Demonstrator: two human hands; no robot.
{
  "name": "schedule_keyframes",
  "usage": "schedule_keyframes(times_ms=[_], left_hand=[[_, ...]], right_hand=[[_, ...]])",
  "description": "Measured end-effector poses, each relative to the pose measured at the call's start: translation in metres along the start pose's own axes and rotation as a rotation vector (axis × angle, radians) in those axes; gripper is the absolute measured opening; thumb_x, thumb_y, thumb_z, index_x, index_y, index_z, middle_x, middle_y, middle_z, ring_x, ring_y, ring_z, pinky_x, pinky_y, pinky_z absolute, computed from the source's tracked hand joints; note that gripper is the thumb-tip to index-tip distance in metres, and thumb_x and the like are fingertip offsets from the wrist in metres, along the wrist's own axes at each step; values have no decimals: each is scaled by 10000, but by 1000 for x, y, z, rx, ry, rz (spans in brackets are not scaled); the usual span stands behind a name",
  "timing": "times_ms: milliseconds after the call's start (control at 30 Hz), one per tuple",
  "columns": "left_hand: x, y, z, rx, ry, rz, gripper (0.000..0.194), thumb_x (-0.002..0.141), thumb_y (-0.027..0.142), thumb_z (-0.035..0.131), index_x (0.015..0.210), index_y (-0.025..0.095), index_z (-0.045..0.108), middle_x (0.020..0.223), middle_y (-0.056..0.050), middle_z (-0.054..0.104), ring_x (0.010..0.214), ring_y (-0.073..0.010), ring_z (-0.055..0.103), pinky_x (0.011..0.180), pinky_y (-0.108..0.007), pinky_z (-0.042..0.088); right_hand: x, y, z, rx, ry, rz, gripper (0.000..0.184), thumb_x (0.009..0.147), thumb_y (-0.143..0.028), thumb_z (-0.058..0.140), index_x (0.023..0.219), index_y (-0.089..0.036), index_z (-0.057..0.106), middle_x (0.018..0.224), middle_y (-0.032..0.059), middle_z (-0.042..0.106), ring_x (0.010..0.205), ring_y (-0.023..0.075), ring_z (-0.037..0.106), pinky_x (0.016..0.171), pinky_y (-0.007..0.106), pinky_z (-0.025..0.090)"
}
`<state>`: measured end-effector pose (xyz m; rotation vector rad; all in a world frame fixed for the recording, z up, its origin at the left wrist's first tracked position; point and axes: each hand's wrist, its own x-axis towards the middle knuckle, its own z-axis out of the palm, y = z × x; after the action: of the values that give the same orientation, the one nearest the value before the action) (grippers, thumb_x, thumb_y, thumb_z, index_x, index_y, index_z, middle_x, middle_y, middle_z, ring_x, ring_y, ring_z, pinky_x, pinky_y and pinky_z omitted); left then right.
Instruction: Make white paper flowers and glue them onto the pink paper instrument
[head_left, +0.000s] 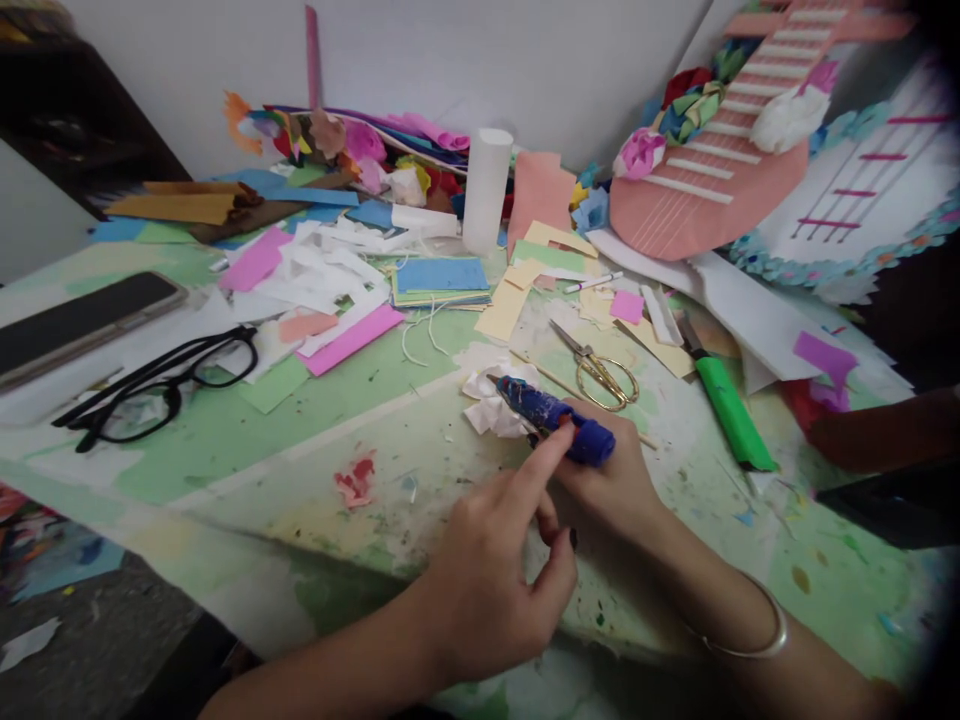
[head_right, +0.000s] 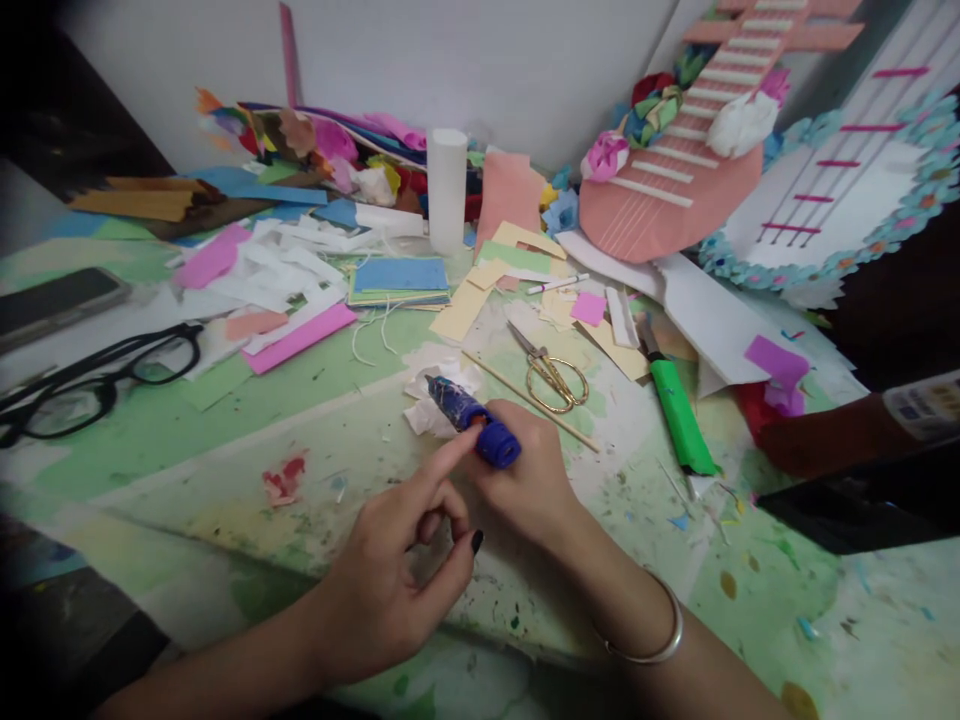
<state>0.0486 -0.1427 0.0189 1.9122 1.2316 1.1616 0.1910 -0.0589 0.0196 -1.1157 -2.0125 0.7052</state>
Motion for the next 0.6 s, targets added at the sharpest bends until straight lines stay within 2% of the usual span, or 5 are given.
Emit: schedule_keyframes(times_ms=[100, 233, 433, 600], left_hand=[[2, -7, 0, 73, 10, 36, 624, 849, 107, 491, 1441, 203, 320, 755, 20, 598, 662, -121, 521, 634, -247, 480], [6, -17, -6, 473, 5, 125, 616, 888, 149, 480, 1471, 243, 303, 771, -2, 586, 731, -188, 540, 629, -307, 473], [13, -25, -28, 898, -34, 270, 645, 869, 120, 530, 1455, 319, 349, 660, 27, 532, 631, -192, 513, 500, -281, 322], [21, -28, -45, 1081, -39, 388, 603, 888, 107, 530, 1418, 374, 422, 587, 36, 473, 557, -174, 482, 477, -292, 199]], right_hand=[[0, 1, 1, 9, -8, -10, 180, 736, -212, 558, 623, -196, 419, 562, -50, 456, 517, 85, 389, 490, 222, 297], [-2, 3, 1, 41, -18, 24, 151, 744, -226, 566, 652, -192, 451, 576, -47, 472, 531, 94, 405, 504, 229, 320], [-1, 4, 3, 50, -30, 32, 149, 754, -251, 571, 662, -190, 472, 586, -36, 479, 543, 104, 398, 511, 246, 321], [-1, 4, 6, 62, -28, 14, 184, 759, -254, 576, 638, -194, 452, 575, -37, 465, 540, 105, 392, 506, 245, 316]])
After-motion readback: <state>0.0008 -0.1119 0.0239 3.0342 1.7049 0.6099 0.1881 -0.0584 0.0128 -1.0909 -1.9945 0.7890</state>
